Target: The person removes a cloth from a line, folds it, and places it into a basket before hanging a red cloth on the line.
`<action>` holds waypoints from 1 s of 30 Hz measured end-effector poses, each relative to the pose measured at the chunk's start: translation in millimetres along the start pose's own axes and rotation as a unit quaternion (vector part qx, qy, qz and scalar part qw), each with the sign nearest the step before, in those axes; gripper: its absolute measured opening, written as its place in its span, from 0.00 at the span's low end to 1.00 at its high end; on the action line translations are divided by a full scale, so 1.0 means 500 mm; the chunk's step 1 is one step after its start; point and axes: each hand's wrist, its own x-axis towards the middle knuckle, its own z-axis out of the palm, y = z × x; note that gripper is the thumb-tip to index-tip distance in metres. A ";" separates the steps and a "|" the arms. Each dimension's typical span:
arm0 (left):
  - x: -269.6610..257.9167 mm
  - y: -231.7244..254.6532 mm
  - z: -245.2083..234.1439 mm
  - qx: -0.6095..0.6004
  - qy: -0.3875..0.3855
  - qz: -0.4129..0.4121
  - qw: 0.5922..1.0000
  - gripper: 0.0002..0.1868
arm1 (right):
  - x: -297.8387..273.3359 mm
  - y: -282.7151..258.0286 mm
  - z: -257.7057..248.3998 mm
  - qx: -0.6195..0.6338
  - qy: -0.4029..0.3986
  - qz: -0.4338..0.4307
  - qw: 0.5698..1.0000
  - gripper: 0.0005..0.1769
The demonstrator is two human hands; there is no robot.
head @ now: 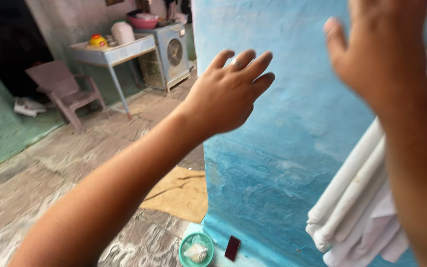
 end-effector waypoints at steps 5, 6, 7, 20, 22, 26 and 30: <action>-0.170 0.040 -0.045 -0.074 -0.054 -0.174 0.981 0.32 | -0.049 -0.188 0.056 0.245 -0.100 0.051 0.963 0.38; -0.201 0.047 -0.058 -0.084 -0.049 -0.214 0.972 0.32 | -0.064 -0.219 0.066 0.267 -0.104 0.046 0.957 0.41; -0.231 0.057 -0.069 -0.088 -0.045 -0.250 0.963 0.32 | -0.080 -0.251 0.075 0.298 -0.124 0.051 0.945 0.42; -0.485 0.168 -0.099 -0.050 -0.048 -0.535 0.842 0.30 | -0.207 -0.527 0.209 0.556 -0.205 0.117 0.797 0.41; -0.521 0.166 -0.105 -0.051 -0.060 -0.548 0.833 0.30 | -0.209 -0.558 0.228 0.564 -0.214 0.107 0.790 0.40; -0.615 0.114 -0.114 -0.057 -0.075 -0.556 0.826 0.30 | -0.191 -0.647 0.259 0.566 -0.221 0.086 0.789 0.40; -0.741 0.025 -0.144 -0.085 -0.088 -0.545 0.830 0.29 | -0.151 -0.771 0.276 0.554 -0.228 0.097 0.794 0.39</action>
